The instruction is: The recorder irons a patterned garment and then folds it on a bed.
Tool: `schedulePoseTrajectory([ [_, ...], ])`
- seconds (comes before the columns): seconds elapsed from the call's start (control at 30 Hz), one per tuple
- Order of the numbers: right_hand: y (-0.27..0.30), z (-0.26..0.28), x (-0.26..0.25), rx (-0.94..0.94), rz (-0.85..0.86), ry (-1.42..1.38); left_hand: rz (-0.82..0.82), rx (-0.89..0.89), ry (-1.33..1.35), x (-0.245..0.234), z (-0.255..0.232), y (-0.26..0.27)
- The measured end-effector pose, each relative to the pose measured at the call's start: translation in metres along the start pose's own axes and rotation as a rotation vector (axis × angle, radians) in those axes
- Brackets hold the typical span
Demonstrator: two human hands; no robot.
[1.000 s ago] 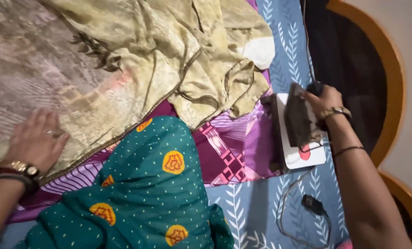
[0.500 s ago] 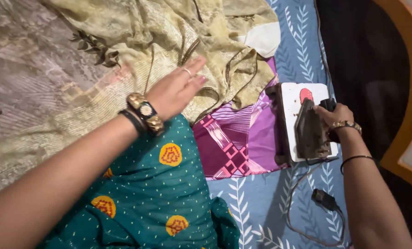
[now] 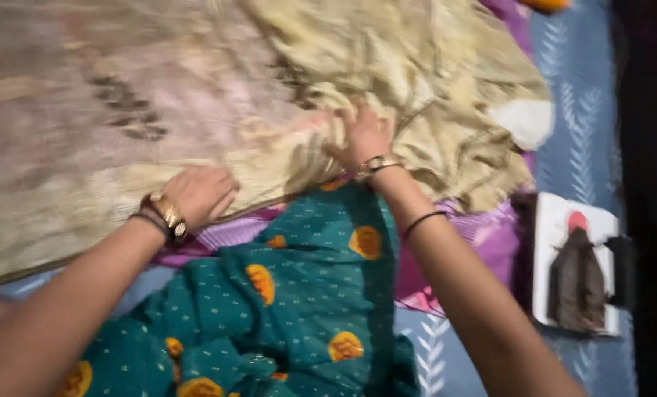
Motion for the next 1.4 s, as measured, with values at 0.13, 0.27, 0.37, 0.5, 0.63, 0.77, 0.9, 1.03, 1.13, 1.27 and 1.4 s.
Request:
schedulePoseTrajectory([
  [0.13, -0.018, 0.158, 0.073, -0.151, 0.204, -0.115, 0.072, -0.152, -0.122, 0.022, 0.044, 0.124],
  [0.27, 0.008, 0.271, 0.131, -0.316, 0.467, -0.256, 0.024, -0.462, -0.23, 0.065, 0.101, 0.219],
  [0.37, 0.033, 0.337, 0.152, -0.431, 0.513, -0.327, 0.106, -0.716, -0.256, 0.064, 0.142, 0.269],
  [0.5, 0.038, 0.386, 0.168, -0.438, 0.434, -0.555, -0.153, -0.744, -0.072, 0.006, 0.151, 0.248],
  [0.63, 0.014, 0.368, 0.184, -0.506, 0.272, -0.604, -0.372, -0.612, 0.019, -0.038, 0.147, 0.201],
  [0.77, 0.002, 0.313, 0.104, -0.466, 0.254, -0.395, -0.364, -0.543, -0.065, -0.015, 0.157, 0.201],
  [0.9, -0.058, 0.166, 0.129, -0.273, 0.286, -0.115, -0.333, -0.581, -0.045, 0.005, 0.175, 0.213],
  [1.03, -0.079, 0.106, 0.119, -0.215, 0.238, 0.05, -0.389, -0.556, 0.052, -0.033, 0.155, 0.179],
  [1.13, -0.041, 0.186, 0.072, -0.135, 0.299, -0.015, -0.465, -0.434, 0.109, -0.048, 0.132, 0.139],
  [1.27, -0.005, 0.287, 0.088, -0.458, 0.356, -0.297, -0.301, -0.301, 0.103, -0.04, 0.093, 0.12],
  [1.4, -0.003, 0.315, 0.188, -0.562, 0.472, -0.265, -0.025, -0.536, 0.21, -0.029, 0.099, 0.138],
])
Point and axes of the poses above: each hand's wrist, its own y-axis away from the middle knuckle, its own x-axis out of the palm, z = x × y, the point moved 6 cm from there along -y, towards the middle knuckle, and after that the axes turned 10 degrees about -y, right-handed, at the moved point
